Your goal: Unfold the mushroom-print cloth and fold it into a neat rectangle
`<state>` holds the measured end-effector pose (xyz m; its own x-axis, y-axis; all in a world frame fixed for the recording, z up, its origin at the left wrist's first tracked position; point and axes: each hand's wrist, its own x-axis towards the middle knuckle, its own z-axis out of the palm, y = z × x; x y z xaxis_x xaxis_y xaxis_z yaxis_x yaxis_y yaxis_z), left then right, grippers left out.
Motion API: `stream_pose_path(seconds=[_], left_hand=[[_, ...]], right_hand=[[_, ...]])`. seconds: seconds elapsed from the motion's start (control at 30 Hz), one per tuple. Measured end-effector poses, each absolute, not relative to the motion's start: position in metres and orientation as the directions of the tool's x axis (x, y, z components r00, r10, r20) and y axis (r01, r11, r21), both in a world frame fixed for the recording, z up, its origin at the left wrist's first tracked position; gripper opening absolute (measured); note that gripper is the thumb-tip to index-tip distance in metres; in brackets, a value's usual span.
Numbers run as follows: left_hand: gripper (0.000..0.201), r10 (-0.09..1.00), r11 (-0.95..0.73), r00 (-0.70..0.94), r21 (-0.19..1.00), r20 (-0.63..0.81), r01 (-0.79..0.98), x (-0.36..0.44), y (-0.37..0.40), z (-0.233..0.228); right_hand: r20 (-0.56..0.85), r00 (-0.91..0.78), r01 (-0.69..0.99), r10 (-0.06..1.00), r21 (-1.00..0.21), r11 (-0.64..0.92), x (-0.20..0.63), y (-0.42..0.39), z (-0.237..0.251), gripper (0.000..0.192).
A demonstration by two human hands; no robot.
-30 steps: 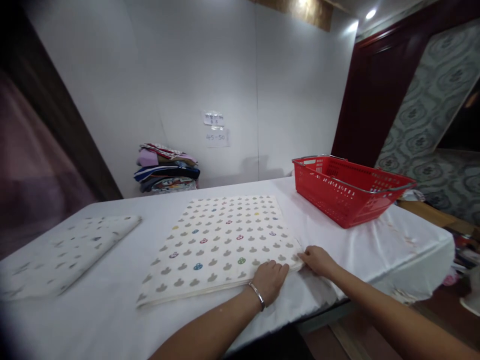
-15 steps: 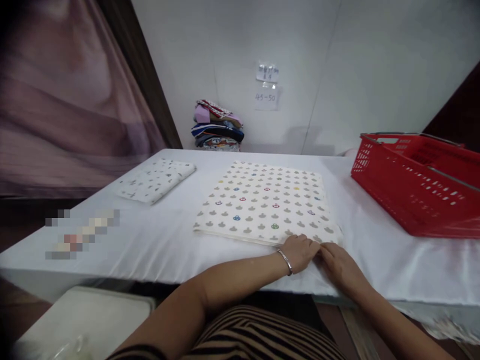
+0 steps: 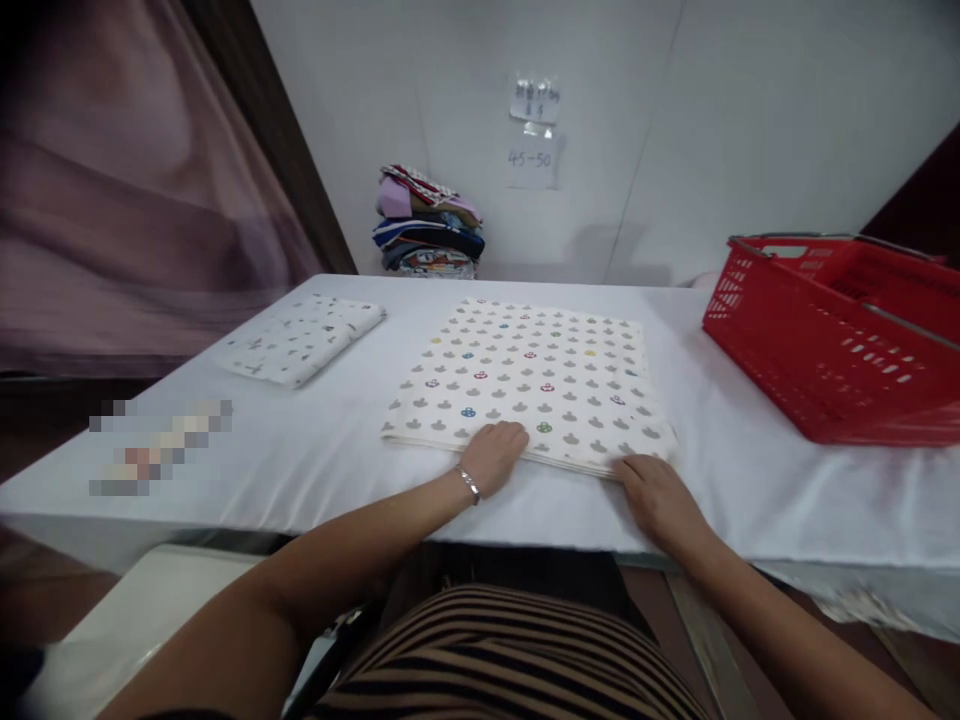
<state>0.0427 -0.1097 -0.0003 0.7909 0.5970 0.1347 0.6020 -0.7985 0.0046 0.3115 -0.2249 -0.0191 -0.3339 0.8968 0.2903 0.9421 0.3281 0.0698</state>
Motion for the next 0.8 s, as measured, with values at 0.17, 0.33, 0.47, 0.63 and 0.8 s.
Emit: stream_pose_path(seconds=[0.17,0.33,0.47,0.63,0.8], left_hand=[[0.024,0.635,-0.770,0.761,0.032,0.130,0.637,0.029,-0.103,-0.003],[0.024,0.583,-0.812,0.806,0.049,0.101,0.581,0.027,-0.097,0.000],[0.030,0.556,-0.831,0.826,0.038,0.091,0.555,0.026,-0.093,0.000],[0.032,0.553,-0.833,0.829,0.038,0.087,0.552,0.026,-0.091,0.001],[0.031,0.560,-0.829,0.812,0.097,0.166,0.551,0.022,-0.092,0.000]], right_hand=[[0.264,-0.338,0.941,0.903,0.071,0.332,0.279,-0.208,-0.013,0.029],[0.221,-0.338,0.941,0.915,0.045,0.336,0.250,-0.194,-0.003,0.024],[0.210,-0.343,0.937,0.916,0.003,0.350,0.246,-0.189,-0.003,0.025],[0.172,-0.293,0.941,0.941,-0.125,0.316,0.258,-0.182,-0.008,0.032],[0.073,-0.205,0.913,0.976,-0.345,0.218,0.263,-0.172,0.005,0.038]])
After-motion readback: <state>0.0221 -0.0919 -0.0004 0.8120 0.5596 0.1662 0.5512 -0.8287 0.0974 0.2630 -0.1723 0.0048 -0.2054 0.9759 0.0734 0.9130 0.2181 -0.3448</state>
